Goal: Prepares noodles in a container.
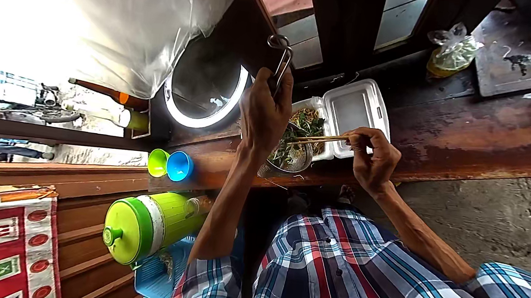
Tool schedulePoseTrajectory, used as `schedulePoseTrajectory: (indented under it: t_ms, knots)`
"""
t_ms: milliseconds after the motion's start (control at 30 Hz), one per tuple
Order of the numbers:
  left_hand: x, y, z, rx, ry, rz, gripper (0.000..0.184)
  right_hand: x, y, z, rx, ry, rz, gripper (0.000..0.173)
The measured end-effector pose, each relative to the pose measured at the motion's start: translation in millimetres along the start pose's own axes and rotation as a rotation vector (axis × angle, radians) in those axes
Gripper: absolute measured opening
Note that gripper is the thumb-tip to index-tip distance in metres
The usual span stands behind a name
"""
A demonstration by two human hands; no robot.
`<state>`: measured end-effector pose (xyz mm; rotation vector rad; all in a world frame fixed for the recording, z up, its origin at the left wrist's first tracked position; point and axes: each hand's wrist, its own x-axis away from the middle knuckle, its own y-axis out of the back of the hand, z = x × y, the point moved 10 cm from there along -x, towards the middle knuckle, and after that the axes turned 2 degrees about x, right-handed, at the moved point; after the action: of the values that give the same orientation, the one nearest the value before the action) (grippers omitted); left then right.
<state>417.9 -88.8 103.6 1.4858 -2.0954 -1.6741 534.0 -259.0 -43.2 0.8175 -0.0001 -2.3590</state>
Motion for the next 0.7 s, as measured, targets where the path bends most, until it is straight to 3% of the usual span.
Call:
schedulePoseTrajectory:
  t_ms: [200,433,700]
  knots:
    - [-1,-1,-11,0.018,-0.036,-0.001,0.033,0,-25,7,-0.043,0.071,0.199,0.016]
    - [-6,-4,-5,0.027,-0.004,0.016,0.031,6,-11,-6,0.034,0.088,0.018,0.017]
    - [-9,-9,8,-0.006,0.072,0.061,0.035,-2,5,-21,0.011,-0.015,-0.052,0.015]
